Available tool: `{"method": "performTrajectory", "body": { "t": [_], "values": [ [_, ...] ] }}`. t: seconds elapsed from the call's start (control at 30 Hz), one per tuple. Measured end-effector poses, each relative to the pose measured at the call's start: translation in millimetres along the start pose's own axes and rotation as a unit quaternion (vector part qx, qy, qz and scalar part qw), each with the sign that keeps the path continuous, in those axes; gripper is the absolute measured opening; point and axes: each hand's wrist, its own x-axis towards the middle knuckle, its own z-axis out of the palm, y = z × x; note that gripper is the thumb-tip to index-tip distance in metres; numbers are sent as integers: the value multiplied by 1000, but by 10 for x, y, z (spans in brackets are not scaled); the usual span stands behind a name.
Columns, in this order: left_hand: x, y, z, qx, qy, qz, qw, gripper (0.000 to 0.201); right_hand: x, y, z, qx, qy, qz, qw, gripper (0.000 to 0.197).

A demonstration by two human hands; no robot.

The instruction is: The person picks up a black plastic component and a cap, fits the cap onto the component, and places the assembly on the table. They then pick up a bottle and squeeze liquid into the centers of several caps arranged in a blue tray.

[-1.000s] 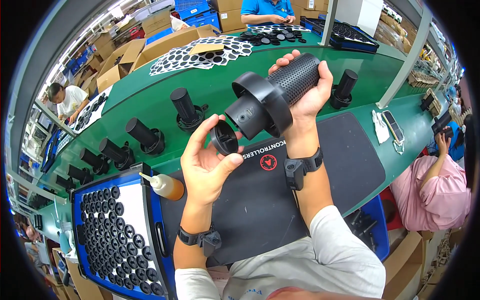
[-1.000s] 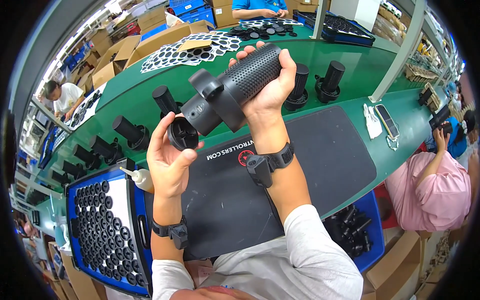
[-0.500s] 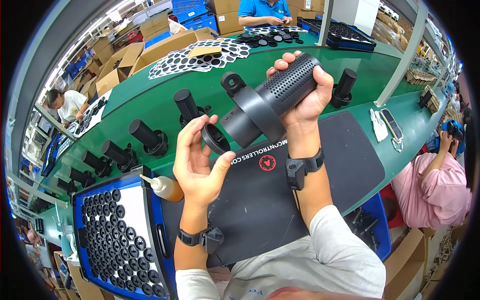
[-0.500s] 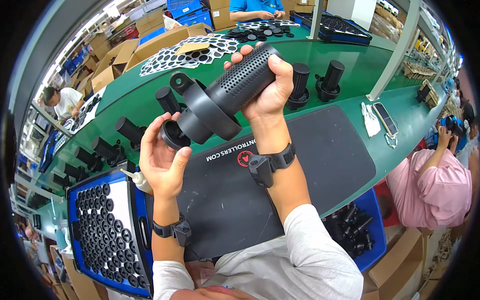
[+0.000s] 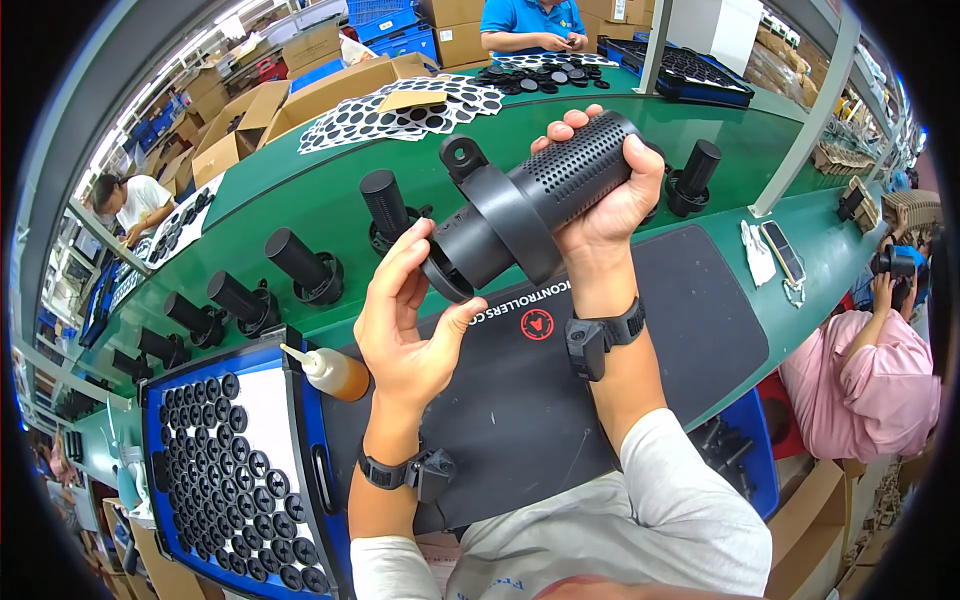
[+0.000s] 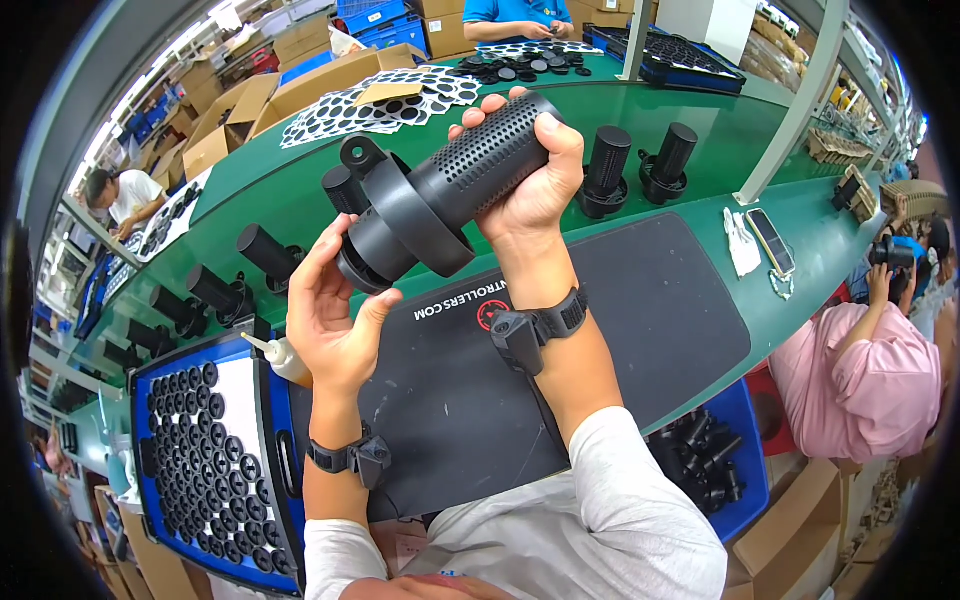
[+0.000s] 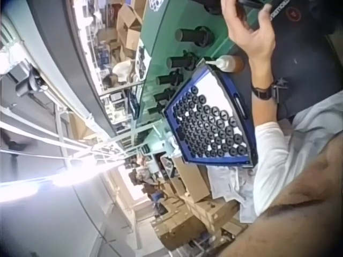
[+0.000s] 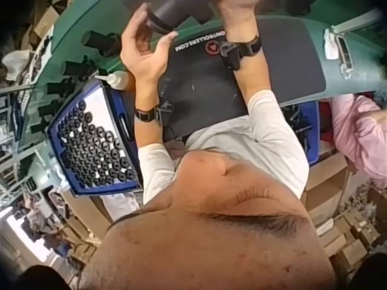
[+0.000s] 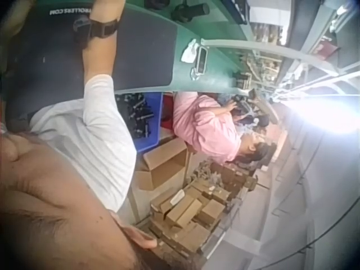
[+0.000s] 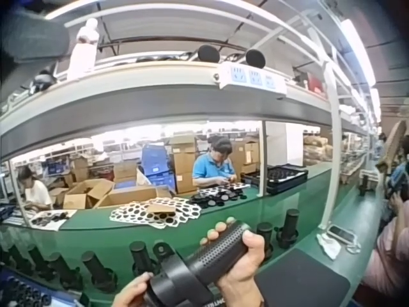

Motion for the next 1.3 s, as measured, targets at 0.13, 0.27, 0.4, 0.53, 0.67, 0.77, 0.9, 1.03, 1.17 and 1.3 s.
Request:
{"method": "performTrajectory", "body": {
  "t": [0.13, 0.27, 0.4, 0.53, 0.67, 0.77, 0.9, 1.03, 1.17, 1.3],
  "values": [
    [11, -26, -56, 59, -28, 16, 998, 66, -4, 36, 17, 0, -3, 2, 1000, 44],
    [1, -44, -50, 55, -26, 18, 998, 66, -18, 58, 36, -18, -6, -3, 1000, 44],
    [-33, -56, 21, 23, 0, 7, 1000, 73, -41, 107, 55, -38, -23, -17, 999, 44],
    [-9, 23, -27, -14, 13, -40, 999, 88, -113, 165, 37, -40, -18, -15, 999, 43],
    [228, 300, -476, 243, -89, -114, 959, 87, -190, 208, -77, -230, 12, 50, 972, 43],
    [215, 427, -967, 171, 25, -99, 980, 70, -372, -4, -182, -281, -106, 131, 945, 45],
    [257, 461, -1198, 160, 102, -57, 980, 56, -695, -200, -190, -246, -166, 197, 934, 49],
    [304, 455, -1180, 240, 14, 25, 970, 46, -919, -5, -586, -389, -144, 250, 875, 49],
    [225, 447, -1177, 178, 21, 1, 984, 46, -660, -37, -674, -431, -156, 249, 853, 47],
    [193, 706, -1060, 187, -1, -17, 982, 46, 257, -201, -1015, -455, 29, -16, 890, 34]
  ]
}}
